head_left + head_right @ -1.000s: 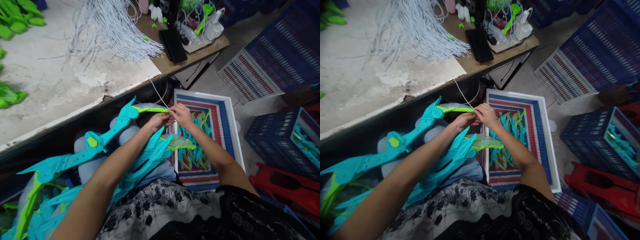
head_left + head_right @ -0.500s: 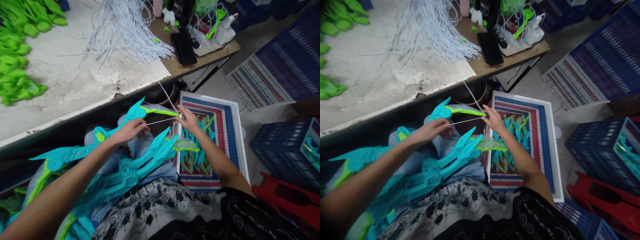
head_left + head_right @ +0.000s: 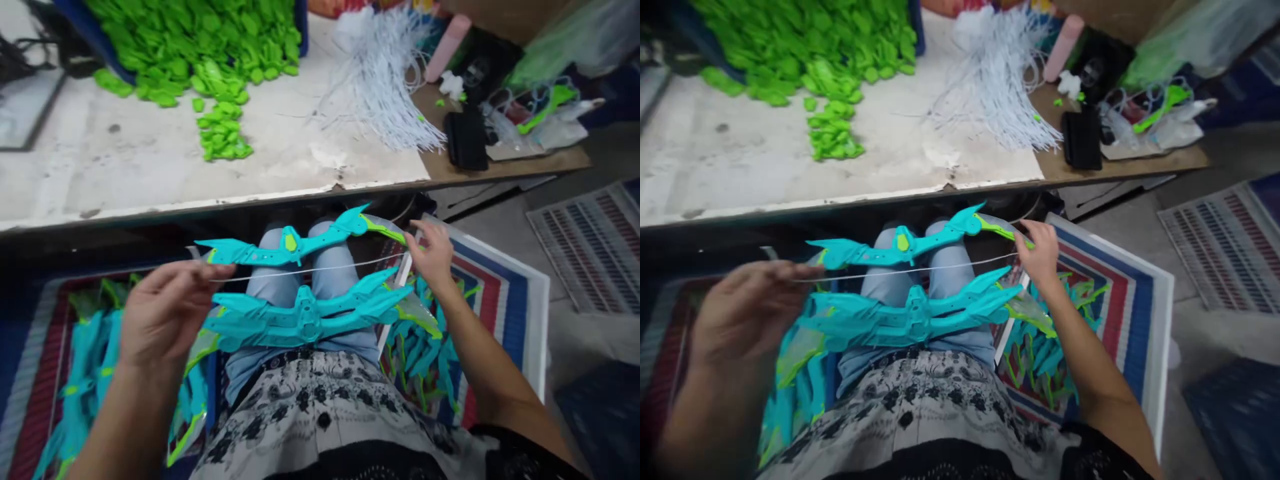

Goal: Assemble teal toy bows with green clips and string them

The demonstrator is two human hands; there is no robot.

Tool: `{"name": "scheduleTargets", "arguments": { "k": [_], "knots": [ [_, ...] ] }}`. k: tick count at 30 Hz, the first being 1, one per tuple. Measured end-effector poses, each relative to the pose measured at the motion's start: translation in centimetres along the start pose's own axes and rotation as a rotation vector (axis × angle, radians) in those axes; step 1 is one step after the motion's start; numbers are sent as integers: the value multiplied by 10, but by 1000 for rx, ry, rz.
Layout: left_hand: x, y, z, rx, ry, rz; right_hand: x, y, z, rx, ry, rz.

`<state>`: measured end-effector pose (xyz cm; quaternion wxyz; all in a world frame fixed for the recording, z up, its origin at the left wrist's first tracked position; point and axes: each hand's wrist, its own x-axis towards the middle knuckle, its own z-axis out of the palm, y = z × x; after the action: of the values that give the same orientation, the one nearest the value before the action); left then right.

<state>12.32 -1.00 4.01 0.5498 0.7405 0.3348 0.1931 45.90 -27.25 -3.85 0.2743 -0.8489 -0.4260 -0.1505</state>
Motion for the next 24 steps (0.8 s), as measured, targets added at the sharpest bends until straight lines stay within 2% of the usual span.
{"name": "scheduleTargets", "arguments": {
  "k": [1, 3, 6, 8, 9, 11, 13, 15, 17, 20, 22, 24],
  "knots": [
    [-2, 3, 13, -193, 93, -61, 12, -25, 11, 52, -32, -95],
    [-3, 7, 34, -492, 163, -185, 28, -84, 40, 161, -213, -354],
    [-6, 8, 55, -641, 49, -286, 33, -168, 92, 161, -504, -695],
    [-9, 7, 61, -723, -16, -311, 31, -203, 119, 97, -630, -762],
    [-11, 5, 62, -762, -34, -314, 31, -213, 127, 66, -685, -754],
    [-14, 1, 58, -818, -18, -295, 38, -216, 134, 44, -783, -688],
    [-15, -5, 48, -824, 91, -236, 53, -204, 132, 123, -882, -644],
    [-13, -15, 34, -772, 272, -159, 71, -186, 127, 263, -987, -593],
    [-7, -26, 18, -691, 489, -77, 87, -170, 125, 387, -1078, -478],
    [5, -41, -5, -581, 760, 42, 97, -157, 127, 500, -1133, -295],
    [15, -49, -19, -514, 841, 85, 98, -155, 130, 532, -1144, -262],
    [25, -55, -31, -446, 869, 89, 97, -155, 133, 533, -1153, -261]
  ]
}}
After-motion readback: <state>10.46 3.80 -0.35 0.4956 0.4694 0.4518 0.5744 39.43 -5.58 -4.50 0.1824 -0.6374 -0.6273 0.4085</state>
